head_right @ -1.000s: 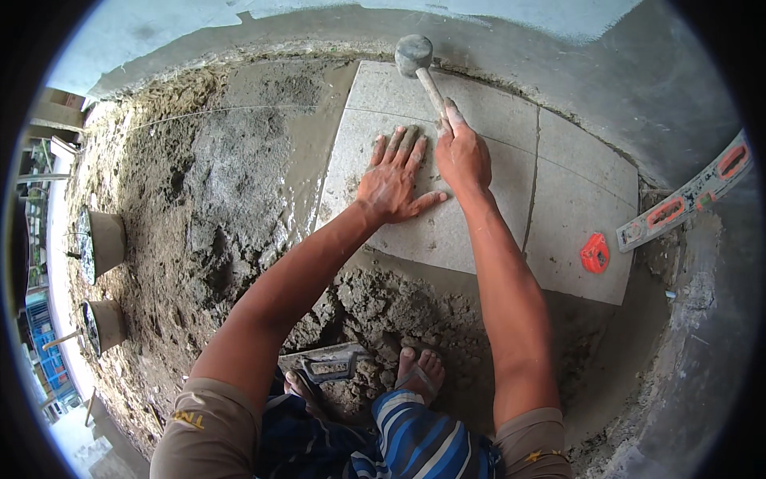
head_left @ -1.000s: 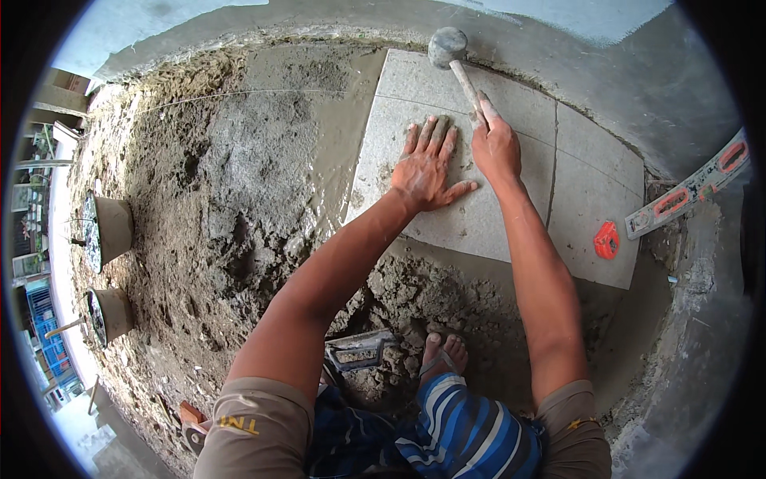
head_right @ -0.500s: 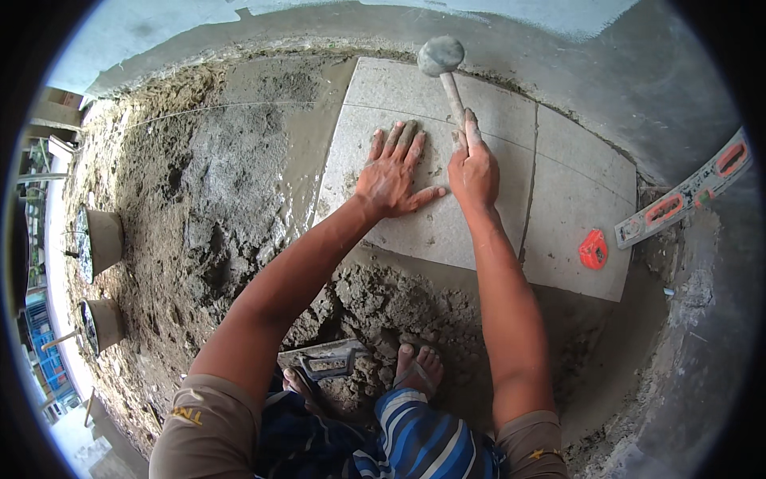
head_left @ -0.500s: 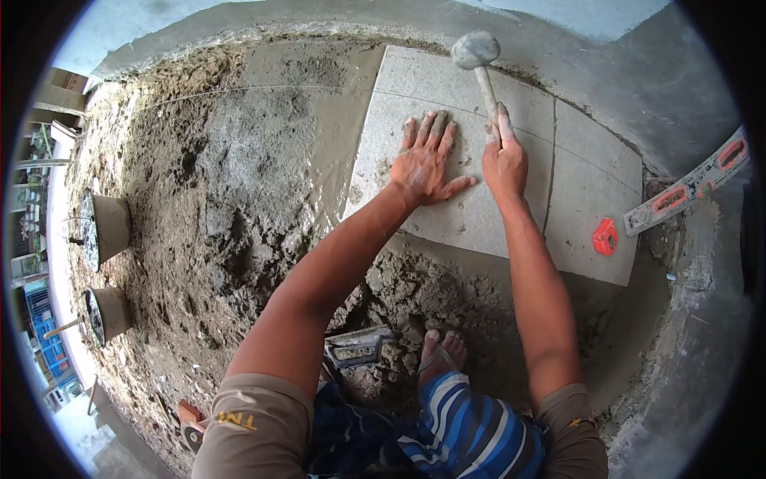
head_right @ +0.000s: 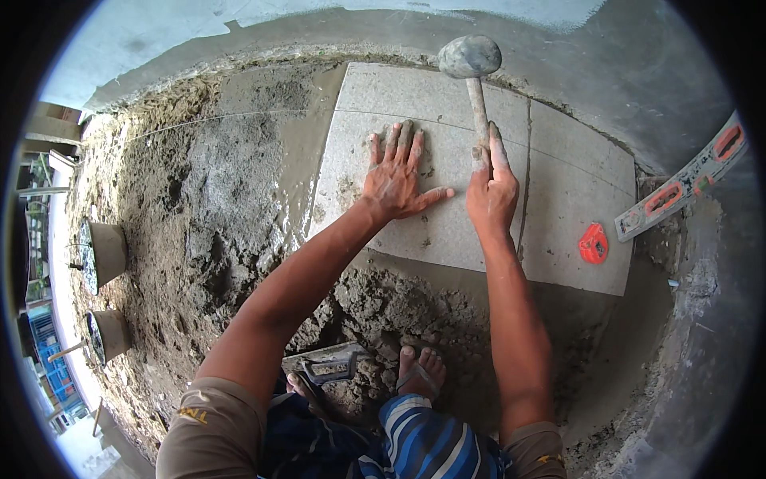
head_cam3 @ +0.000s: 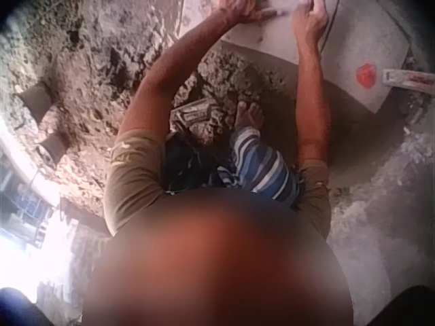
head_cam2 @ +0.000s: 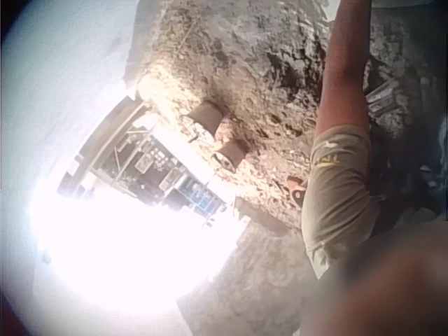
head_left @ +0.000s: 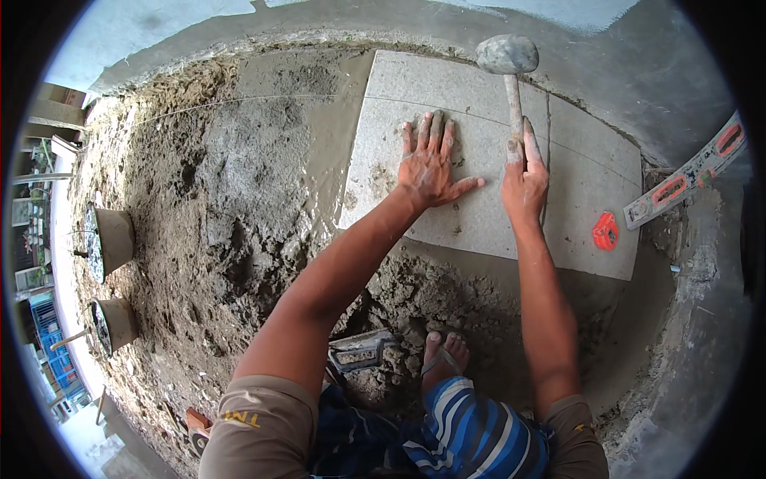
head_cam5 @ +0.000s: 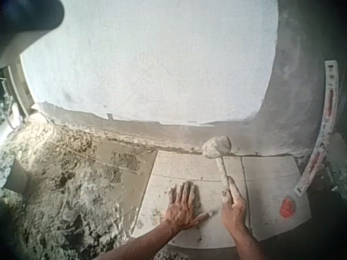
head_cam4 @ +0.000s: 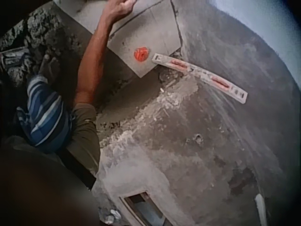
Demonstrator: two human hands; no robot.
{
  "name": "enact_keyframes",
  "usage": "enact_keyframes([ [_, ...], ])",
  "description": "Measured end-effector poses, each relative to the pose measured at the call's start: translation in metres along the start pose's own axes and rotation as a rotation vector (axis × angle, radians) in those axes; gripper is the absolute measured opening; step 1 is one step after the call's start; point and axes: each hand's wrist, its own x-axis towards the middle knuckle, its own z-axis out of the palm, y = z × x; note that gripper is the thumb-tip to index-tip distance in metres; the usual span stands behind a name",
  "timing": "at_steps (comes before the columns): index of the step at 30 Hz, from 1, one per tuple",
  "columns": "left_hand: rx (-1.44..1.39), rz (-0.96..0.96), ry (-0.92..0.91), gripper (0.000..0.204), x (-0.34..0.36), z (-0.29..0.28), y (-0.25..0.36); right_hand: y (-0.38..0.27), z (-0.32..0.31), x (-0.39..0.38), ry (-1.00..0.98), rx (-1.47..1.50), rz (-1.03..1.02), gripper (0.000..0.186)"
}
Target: Installing floor tiles by spreading mortar and tapping them into place with a rubber mallet.
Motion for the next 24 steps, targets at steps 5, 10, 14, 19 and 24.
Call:
enact_keyframes([
  [5, -0.003, -0.002, 0.010, 0.130, 0.002, 0.001, 0.000, 0.014, 0.020, 0.020, -0.187, -0.431, 0.278, 0.056],
  [10, 0.018, -0.005, 0.017, 0.130, 0.003, 0.000, 0.002, 0.013, 0.021, 0.032, -0.214, -0.363, 0.227, 0.055],
  [14, 0.027, -0.012, 0.008, 0.130, 0.003, 0.001, 0.002, 0.008, 0.017, 0.024, -0.142, -0.251, 0.166, 0.055],
  [19, 0.023, 0.009, 0.036, 0.129, 0.005, 0.002, 0.001, 0.009, 0.008, 0.026, -0.097, -0.246, 0.165, 0.054],
  [24, 0.053, -0.010, -0.010, 0.129, 0.005, 0.000, 0.003, 0.014, 0.005, 0.038, -0.106, -0.322, 0.153, 0.054],
])
